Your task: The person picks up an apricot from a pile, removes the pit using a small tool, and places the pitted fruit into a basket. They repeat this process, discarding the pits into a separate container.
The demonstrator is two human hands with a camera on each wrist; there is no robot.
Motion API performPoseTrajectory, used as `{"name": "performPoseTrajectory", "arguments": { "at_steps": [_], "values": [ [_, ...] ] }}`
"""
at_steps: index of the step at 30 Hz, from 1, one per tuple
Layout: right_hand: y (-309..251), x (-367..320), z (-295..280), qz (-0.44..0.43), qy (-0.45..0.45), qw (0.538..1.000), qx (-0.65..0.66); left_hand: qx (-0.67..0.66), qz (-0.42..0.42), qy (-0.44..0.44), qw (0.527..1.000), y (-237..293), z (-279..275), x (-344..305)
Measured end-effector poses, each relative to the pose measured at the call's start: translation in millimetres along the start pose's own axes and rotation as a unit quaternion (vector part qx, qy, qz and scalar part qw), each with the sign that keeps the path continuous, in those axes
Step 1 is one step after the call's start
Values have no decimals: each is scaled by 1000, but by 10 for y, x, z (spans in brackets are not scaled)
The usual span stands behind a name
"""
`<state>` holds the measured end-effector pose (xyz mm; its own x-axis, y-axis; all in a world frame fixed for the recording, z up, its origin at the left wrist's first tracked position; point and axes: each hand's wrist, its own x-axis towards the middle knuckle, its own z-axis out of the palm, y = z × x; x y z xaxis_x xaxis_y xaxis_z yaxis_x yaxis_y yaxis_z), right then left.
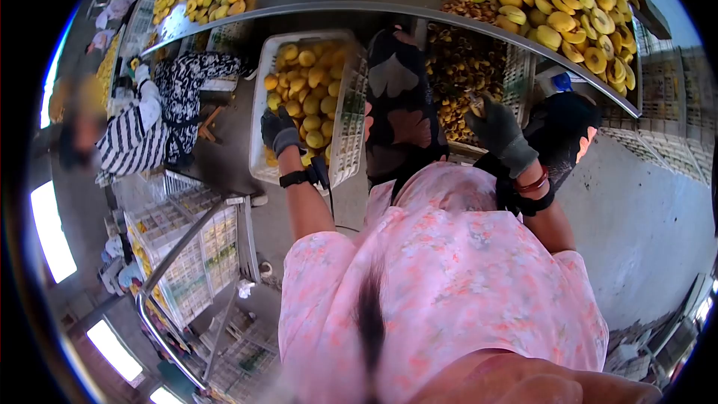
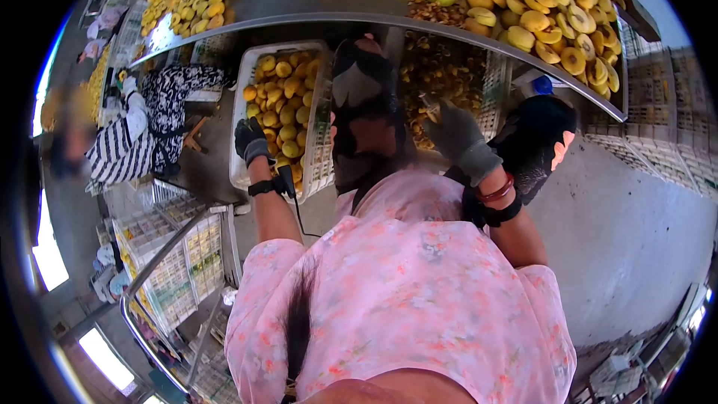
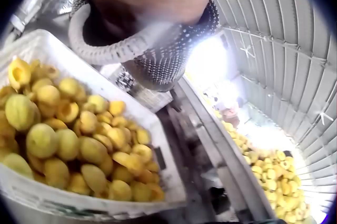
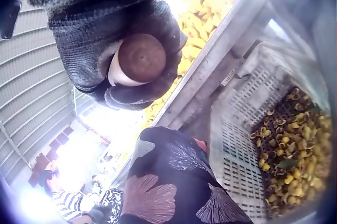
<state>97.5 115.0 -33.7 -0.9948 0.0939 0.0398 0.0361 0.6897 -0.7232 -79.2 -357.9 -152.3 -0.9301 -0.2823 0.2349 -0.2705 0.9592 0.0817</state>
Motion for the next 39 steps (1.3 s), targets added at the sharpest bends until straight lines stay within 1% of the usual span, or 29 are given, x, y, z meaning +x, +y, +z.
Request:
{"name": "performPoseTrajectory", "arguments": {
  "at_steps": [1,2,3,5,6,7,9,11,14,16,18,20,22,23,25,26,29,31,32,33,34,35,36,38,39],
  "values": [
    [13,14,19,27,-10,1000,0,-57,61,30,996,298,-118,41],
    [28,24,27,51,-23,998,3,-107,125,93,982,653,-186,70],
    [40,23,19,56,-24,998,4,-155,185,156,958,1075,-311,64],
    [52,21,11,64,-30,997,9,-249,281,169,911,1985,-685,43],
    [-4,21,-54,73,-34,997,18,-278,320,160,892,2379,-737,59],
    [35,-5,-47,63,-29,997,21,-306,357,152,869,2751,-761,88],
    [147,-41,-26,43,-16,999,24,-328,398,88,853,3430,-859,109],
    [126,-64,-114,46,-10,999,20,-221,468,32,855,3981,-796,172],
    [191,-79,-157,61,-13,998,-1,-89,528,3,845,4568,-447,247],
    [292,-95,-164,19,-17,999,-30,-45,563,22,825,4704,-96,406],
    [300,-92,-184,15,-24,999,-41,0,589,40,807,4709,83,547],
    [232,-56,-230,47,-33,998,-35,16,504,-137,853,4731,-248,547],
    [369,-70,-139,6,-31,999,-26,44,511,-190,837,4612,-306,577],
    [425,-68,-105,-7,-32,999,-24,31,527,-170,832,4544,-229,640],
    [419,-30,-91,-25,-36,999,-21,4,558,-132,819,4453,-260,669],
    [404,-19,-87,-28,-36,999,-21,31,521,-189,832,4466,-282,664],
    [368,2,-85,-41,-23,999,-20,-58,449,-211,866,4389,-325,631],
    [342,2,-122,-67,3,998,-16,-233,408,-196,861,4256,41,753],
    [316,6,-151,-66,-1,997,-28,-318,384,-185,847,4227,155,794],
    [289,10,-182,-65,-5,997,-40,-407,348,-272,800,4208,-60,713],
    [260,28,-213,-45,-33,996,-66,-488,303,-355,738,4125,-462,542],
    [218,48,-242,-22,-38,997,-59,-559,252,-431,662,4013,-723,397],
    [176,68,-271,0,-43,998,-52,-601,210,-514,575,3894,-755,327],
    [70,130,-304,48,-9,998,27,-655,113,-649,370,3660,-783,223],
    [61,160,-282,48,19,998,39,-673,127,-624,377,3596,-915,98]
  ]
}}
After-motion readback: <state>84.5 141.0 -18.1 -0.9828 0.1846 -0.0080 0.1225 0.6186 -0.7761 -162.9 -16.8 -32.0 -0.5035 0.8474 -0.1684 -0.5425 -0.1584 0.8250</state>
